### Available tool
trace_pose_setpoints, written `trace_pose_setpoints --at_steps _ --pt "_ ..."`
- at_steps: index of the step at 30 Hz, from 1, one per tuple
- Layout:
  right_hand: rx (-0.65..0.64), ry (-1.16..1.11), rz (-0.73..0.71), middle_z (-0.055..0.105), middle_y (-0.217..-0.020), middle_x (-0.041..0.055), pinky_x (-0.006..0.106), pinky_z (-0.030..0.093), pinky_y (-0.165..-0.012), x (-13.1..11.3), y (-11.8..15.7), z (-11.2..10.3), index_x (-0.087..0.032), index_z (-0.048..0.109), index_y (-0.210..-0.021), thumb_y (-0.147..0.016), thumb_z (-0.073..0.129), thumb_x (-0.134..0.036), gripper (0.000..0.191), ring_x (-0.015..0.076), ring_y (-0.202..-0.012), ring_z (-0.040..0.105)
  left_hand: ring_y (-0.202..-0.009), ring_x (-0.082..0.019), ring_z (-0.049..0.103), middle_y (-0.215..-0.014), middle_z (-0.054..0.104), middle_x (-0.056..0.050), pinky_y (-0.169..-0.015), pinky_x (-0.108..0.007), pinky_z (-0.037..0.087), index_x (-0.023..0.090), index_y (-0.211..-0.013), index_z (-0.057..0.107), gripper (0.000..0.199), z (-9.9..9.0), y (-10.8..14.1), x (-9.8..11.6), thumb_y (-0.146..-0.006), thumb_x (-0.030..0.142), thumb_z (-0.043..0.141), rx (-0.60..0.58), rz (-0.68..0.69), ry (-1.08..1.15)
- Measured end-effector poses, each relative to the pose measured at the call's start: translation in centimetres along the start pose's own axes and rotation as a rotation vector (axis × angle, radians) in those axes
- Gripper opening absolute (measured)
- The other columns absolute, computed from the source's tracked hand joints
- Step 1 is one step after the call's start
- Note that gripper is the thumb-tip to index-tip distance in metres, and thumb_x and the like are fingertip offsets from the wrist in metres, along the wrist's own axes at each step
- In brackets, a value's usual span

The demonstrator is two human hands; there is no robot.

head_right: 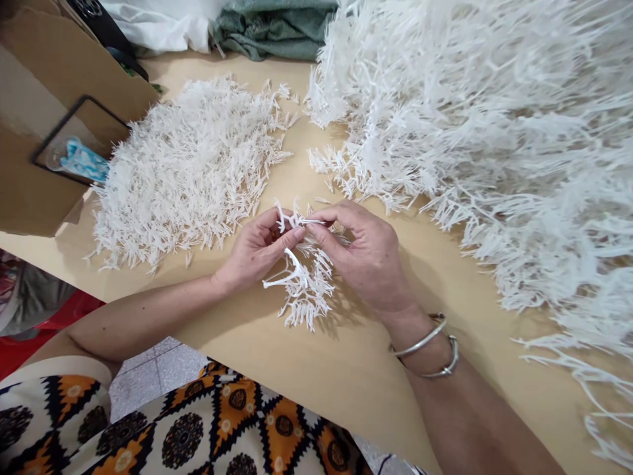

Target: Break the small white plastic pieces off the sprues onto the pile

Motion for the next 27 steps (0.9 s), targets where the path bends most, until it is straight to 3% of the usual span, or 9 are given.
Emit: trace_pose_setpoints --at_steps 4,8,12,16,19,21,24,27 --pt "0.022 -0.003 -0.064 0.075 -0.09 0.0003 0.039 0.056 -0.082 -0.9 0.1 -0.1 -0.028 0.073 -0.095 -0.096 0.073 -0.023 0.005 0.0209 -0.085 0.07 -0.065 -0.006 0.051 -0.074 0.056 0.004 -0.06 -0.022 0.043 0.019 -0.091 0.058 0.047 -0.2 -0.1 -0.3 -0.088 0.061 0.08 0.036 -0.009 0.004" --pt "0.066 0.098 -0.013 0.067 -0.081 0.0002 0.037 0.05 -0.075 -0.8 0.3 0.1 -0.026 0.066 -0.085 -0.096 0.068 -0.021 0.012 0.0199 -0.078 0.063 -0.061 -0.005 0.045 -0.072 0.053 0.005 -0.056 -0.021 0.038 0.018 -0.087 0.057 0.048 0.0 -0.2 -0.2 -0.089 0.063 0.077 -0.004 -0.025 -0.07" --pt "0.147 0.11 0.14 0.057 -0.07 -0.003 0.034 0.044 -0.065 1.8 0.1 -1.1 -0.025 0.062 -0.079 -0.09 0.071 -0.022 0.015 0.017 -0.064 0.053 -0.064 -0.007 0.05 -0.076 0.058 0.002 -0.058 -0.022 0.041 0.018 -0.088 0.059 0.045 0.8 0.4 0.1 -0.092 0.06 0.074 -0.104 -0.045 -0.082" --pt "0.284 0.067 0.21 0.07 -0.078 0.0007 0.036 0.049 -0.069 4.4 -0.3 -4.0 -0.026 0.065 -0.08 -0.09 0.075 -0.025 0.015 0.0182 -0.069 0.062 -0.065 -0.007 0.05 -0.076 0.059 0.003 -0.062 -0.022 0.042 0.018 -0.091 0.063 0.038 1.9 1.4 -0.2 -0.096 0.054 0.072 -0.195 -0.043 -0.141" --pt "0.232 0.08 0.184 0.075 -0.079 0.0028 0.035 0.052 -0.067 4.5 -0.5 -3.7 -0.026 0.072 -0.083 -0.093 0.075 -0.028 0.01 0.0182 -0.068 0.065 -0.067 -0.007 0.051 -0.078 0.058 0.002 -0.063 -0.022 0.043 0.019 -0.093 0.061 0.039 1.3 1.1 -0.2 -0.096 0.056 0.072 -0.117 -0.003 -0.098" --pt "0.171 0.067 0.13 0.078 -0.087 0.003 0.036 0.057 -0.073 3.6 -0.5 -2.7 -0.026 0.078 -0.098 -0.095 0.074 -0.03 0.006 0.0192 -0.075 0.07 -0.069 -0.008 0.053 -0.079 0.058 0.002 -0.064 -0.022 0.045 0.019 -0.094 0.059 0.041 0.7 0.8 -0.2 -0.096 0.059 0.072 -0.06 0.0 -0.073" --pt "0.1 0.035 0.054 0.081 -0.109 0.0048 0.04 0.062 -0.088 1.8 -0.4 -1.5 -0.028 0.077 -0.12 -0.097 0.074 -0.032 0.024 0.0213 -0.093 0.074 -0.069 -0.008 0.056 -0.079 0.061 0.002 -0.064 -0.021 0.047 0.02 -0.095 0.058 0.044 0.1 0.5 -0.4 -0.094 0.061 0.073 -0.01 -0.03 -0.035" --pt "-0.042 0.01 0.04 0.081 -0.108 0.0053 0.043 0.061 -0.092 0.8 -0.4 -0.3 -0.028 0.08 -0.112 -0.096 0.075 -0.032 0.017 0.0227 -0.096 0.075 -0.068 -0.008 0.056 -0.08 0.064 0.002 -0.061 -0.021 0.047 0.02 -0.095 0.058 0.046 0.0 0.4 -0.5 -0.092 0.063 0.074 0.004 -0.044 0.01"
Point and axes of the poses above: each hand's wrist, its own y-axis away from the middle knuckle, its own z-axis out of the palm, x = y × z, the point moved 10 cm from there along -y, towards the middle knuckle
